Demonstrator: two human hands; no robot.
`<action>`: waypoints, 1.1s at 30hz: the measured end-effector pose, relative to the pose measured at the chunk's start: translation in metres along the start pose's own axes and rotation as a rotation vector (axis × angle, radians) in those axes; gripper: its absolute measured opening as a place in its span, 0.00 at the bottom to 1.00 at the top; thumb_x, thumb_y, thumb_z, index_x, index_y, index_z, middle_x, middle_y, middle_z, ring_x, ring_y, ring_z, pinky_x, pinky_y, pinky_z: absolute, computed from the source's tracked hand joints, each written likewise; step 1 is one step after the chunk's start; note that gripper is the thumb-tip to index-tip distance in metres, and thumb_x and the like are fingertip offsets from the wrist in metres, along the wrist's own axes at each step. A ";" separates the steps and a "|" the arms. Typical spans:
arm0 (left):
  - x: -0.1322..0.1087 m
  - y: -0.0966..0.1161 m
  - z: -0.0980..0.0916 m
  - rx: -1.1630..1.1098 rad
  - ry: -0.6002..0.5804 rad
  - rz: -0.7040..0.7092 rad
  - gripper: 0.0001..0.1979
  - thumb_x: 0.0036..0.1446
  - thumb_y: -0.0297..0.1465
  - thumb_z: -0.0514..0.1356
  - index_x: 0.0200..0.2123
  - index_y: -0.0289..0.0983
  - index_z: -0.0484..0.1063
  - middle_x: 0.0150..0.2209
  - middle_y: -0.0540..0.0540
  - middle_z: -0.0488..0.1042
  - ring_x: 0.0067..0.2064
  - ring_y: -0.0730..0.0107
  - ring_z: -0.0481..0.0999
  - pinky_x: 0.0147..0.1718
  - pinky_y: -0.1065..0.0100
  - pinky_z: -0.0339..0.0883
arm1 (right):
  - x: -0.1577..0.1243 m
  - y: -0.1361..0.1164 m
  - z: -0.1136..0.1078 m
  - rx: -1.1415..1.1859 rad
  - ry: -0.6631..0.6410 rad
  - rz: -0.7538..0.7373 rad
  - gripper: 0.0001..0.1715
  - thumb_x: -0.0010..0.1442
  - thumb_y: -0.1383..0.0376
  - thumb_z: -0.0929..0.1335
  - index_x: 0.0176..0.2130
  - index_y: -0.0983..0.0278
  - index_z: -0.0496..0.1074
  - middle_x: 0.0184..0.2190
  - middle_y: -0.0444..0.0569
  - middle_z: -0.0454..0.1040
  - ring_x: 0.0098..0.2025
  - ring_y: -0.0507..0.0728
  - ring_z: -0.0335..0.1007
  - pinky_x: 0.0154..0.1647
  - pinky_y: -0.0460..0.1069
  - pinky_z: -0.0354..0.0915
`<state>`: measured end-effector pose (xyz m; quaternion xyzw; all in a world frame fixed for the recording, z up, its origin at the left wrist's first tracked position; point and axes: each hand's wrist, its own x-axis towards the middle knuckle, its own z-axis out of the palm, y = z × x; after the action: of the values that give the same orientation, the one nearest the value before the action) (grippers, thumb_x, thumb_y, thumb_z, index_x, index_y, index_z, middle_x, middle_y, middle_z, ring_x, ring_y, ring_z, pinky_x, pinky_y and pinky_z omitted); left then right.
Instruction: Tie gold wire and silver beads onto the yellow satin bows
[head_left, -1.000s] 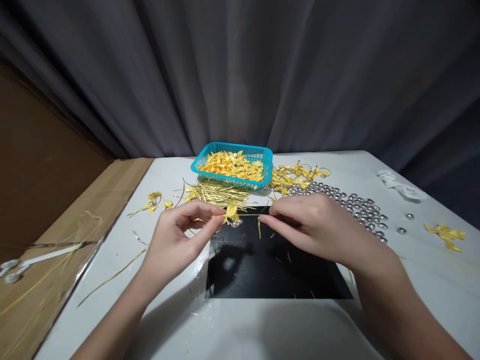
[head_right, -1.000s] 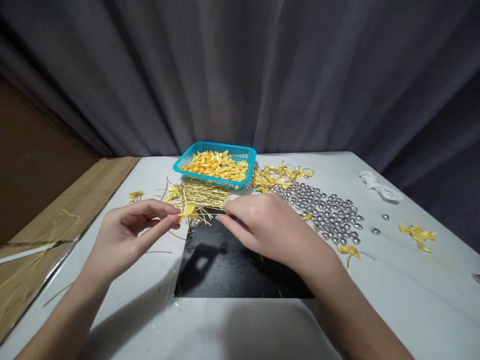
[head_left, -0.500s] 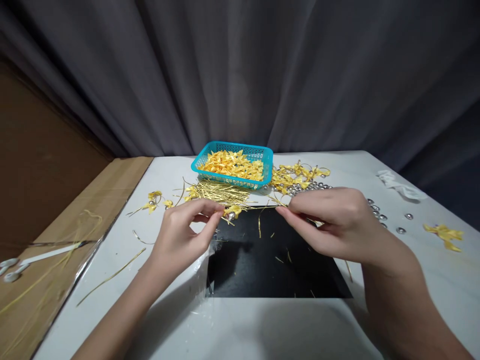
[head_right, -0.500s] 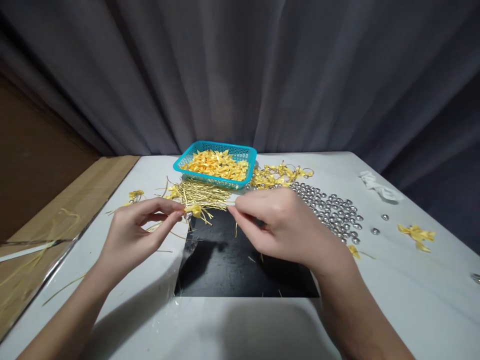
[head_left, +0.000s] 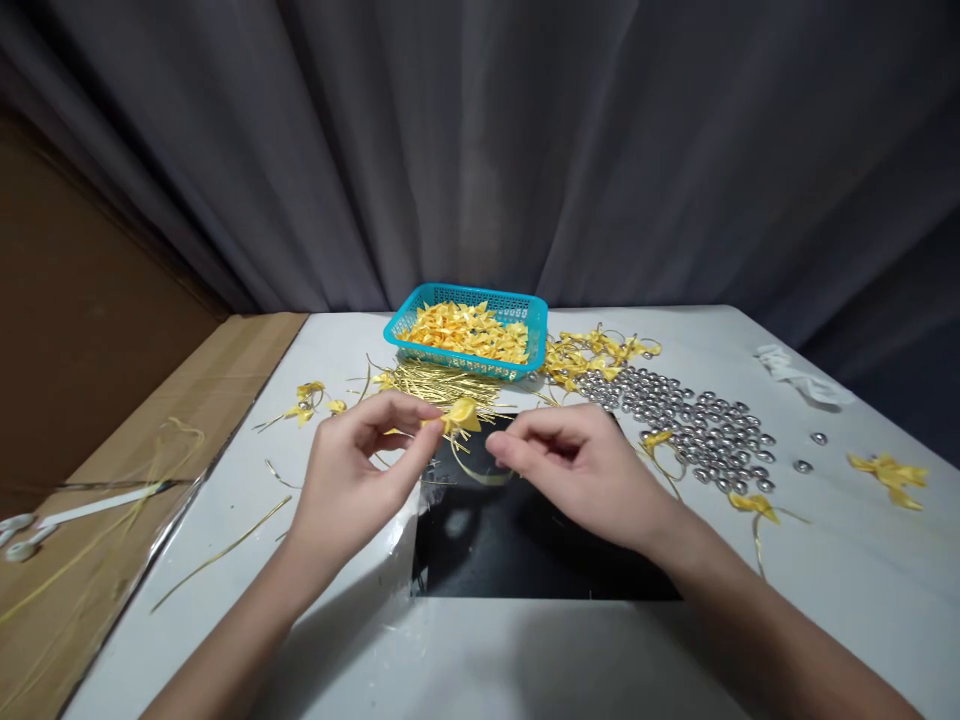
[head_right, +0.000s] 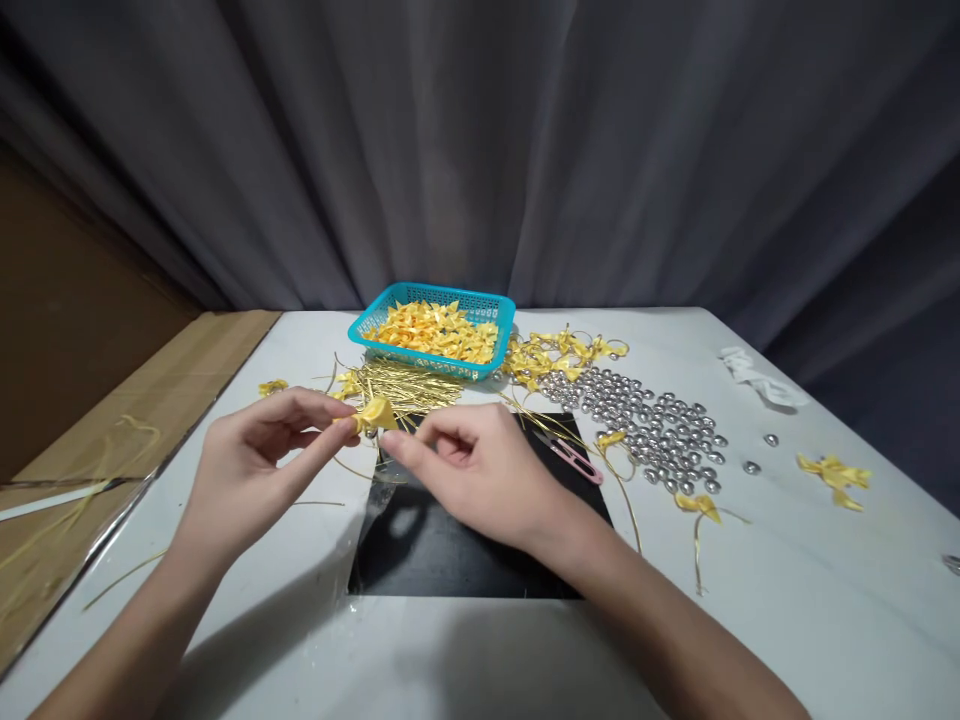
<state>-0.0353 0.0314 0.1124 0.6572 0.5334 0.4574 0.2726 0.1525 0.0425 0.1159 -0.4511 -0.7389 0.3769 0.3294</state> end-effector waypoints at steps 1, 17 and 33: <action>-0.001 0.002 0.000 -0.028 -0.012 -0.006 0.02 0.51 0.29 0.62 0.28 0.37 0.73 0.28 0.51 0.77 0.28 0.76 0.76 0.28 0.78 0.71 | 0.001 -0.001 0.006 0.062 -0.015 0.045 0.22 0.57 0.54 0.65 0.21 0.68 0.66 0.16 0.40 0.54 0.19 0.45 0.45 0.18 0.43 0.44; -0.003 0.006 0.000 -0.528 -0.197 -0.246 0.02 0.51 0.27 0.64 0.29 0.37 0.73 0.22 0.54 0.75 0.25 0.79 0.77 0.28 0.80 0.71 | 0.000 -0.007 0.015 0.397 -0.093 0.188 0.14 0.53 0.58 0.69 0.29 0.67 0.66 0.19 0.39 0.55 0.21 0.46 0.45 0.21 0.44 0.45; -0.003 0.002 0.000 -0.514 -0.101 -0.203 0.06 0.51 0.26 0.63 0.27 0.37 0.67 0.22 0.55 0.73 0.24 0.79 0.76 0.27 0.80 0.71 | -0.005 -0.002 0.004 0.051 -0.003 -0.061 0.11 0.56 0.59 0.67 0.33 0.65 0.67 0.20 0.38 0.58 0.18 0.44 0.46 0.17 0.42 0.46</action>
<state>-0.0346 0.0280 0.1130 0.5318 0.4487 0.5147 0.5010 0.1500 0.0363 0.1147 -0.4192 -0.7431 0.3859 0.3508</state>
